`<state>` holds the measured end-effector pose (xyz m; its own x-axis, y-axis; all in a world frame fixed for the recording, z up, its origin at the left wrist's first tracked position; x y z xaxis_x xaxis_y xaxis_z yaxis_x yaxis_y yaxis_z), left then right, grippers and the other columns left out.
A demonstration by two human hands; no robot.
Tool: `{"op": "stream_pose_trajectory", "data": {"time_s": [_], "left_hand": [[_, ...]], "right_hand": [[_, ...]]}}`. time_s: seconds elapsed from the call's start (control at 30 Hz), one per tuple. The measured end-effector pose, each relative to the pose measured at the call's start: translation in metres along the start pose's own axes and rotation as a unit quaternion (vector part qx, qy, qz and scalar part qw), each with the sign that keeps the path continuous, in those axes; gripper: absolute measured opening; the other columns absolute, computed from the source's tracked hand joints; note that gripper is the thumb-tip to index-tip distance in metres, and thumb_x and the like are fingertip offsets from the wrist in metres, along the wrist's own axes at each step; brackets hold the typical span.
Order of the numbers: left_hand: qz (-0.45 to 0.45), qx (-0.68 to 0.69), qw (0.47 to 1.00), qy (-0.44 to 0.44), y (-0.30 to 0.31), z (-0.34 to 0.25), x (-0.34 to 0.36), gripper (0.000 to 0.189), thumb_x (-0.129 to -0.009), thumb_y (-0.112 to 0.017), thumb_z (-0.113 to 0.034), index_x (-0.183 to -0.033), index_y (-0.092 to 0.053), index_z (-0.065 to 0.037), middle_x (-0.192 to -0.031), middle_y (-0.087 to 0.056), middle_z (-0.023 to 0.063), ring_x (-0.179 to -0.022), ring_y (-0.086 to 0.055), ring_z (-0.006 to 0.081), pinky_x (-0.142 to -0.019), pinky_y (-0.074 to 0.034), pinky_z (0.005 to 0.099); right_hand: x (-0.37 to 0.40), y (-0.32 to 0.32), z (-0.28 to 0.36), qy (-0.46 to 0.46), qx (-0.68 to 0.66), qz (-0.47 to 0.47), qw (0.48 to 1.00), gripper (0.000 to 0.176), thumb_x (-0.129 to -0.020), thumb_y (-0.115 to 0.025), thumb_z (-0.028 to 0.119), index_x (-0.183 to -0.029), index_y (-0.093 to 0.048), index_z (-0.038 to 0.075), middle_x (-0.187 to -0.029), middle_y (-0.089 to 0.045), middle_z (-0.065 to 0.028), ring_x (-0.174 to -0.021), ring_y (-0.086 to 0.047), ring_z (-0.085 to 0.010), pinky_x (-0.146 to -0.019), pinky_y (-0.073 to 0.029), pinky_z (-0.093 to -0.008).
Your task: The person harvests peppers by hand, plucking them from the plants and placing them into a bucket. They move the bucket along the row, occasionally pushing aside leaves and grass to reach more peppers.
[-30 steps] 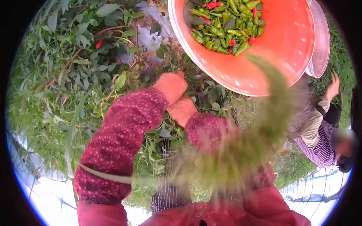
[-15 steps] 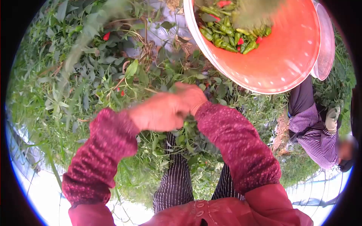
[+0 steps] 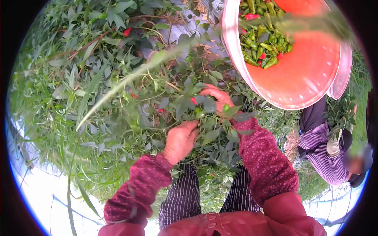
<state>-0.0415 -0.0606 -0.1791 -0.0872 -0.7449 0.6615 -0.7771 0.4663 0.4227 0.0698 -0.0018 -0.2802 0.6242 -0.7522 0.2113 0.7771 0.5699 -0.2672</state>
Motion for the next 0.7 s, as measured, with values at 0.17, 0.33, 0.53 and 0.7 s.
{"op": "stream_pose_trajectory", "data": {"time_s": [0.17,0.33,0.53,0.7], "left_hand": [[-0.024,0.102,0.991,0.078,0.016,0.014,-0.015,0.020,-0.081,-0.054,0.003,-0.098,-0.063,-0.002,-0.089,-0.066,0.0100,-0.083,-0.062,0.0169,-0.076,-0.049,0.0292],[-0.107,-0.002,0.993,0.055,0.046,0.018,-0.027,0.020,-0.083,-0.057,-0.006,-0.101,-0.065,-0.007,-0.081,-0.067,0.0148,-0.069,-0.065,0.0253,-0.065,-0.053,0.0337],[0.039,-0.220,0.967,-0.126,-0.005,-0.024,-0.021,0.007,-0.076,-0.060,-0.010,-0.070,-0.058,-0.007,-0.060,-0.057,0.0125,-0.053,-0.059,0.0267,-0.047,-0.051,0.0389],[0.004,0.047,0.998,0.048,-0.004,0.004,-0.025,0.019,-0.083,-0.060,-0.010,-0.100,-0.065,-0.001,-0.076,-0.066,0.0101,-0.065,-0.063,0.0197,-0.061,-0.052,0.0307]], "right_hand": [[0.011,0.006,-0.010,-0.053,-0.212,-0.054,0.974,0.034,-0.088,-0.056,0.016,-0.119,-0.054,0.003,-0.128,-0.048,-0.0136,-0.111,-0.051,-0.0178,-0.086,-0.046,-0.0289],[0.019,0.010,-0.036,-0.156,-0.413,-0.103,0.891,0.040,-0.079,-0.071,0.018,-0.112,-0.055,0.004,-0.137,-0.040,-0.0115,-0.122,-0.046,-0.0209,-0.100,-0.043,-0.0328],[0.016,0.009,-0.009,-0.068,-0.501,-0.041,0.861,0.056,-0.069,-0.076,0.014,-0.117,-0.050,0.001,-0.136,-0.042,-0.0110,-0.126,-0.043,-0.0257,-0.102,-0.041,-0.0387],[0.044,0.011,-0.098,-0.103,-0.551,-0.155,0.813,0.062,-0.064,-0.077,0.020,-0.117,-0.049,0.003,-0.145,-0.028,-0.0116,-0.130,-0.037,-0.0299,-0.109,-0.031,-0.0441]]}}
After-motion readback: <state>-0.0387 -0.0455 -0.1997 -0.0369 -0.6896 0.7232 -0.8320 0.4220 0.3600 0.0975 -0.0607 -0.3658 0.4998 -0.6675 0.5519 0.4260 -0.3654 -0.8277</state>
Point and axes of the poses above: each hand's wrist, its own x-axis away from the middle knuckle, its own y-axis out of the back of the hand, z = x × y, the point moved 9 cm from there along -x, towards the middle knuckle
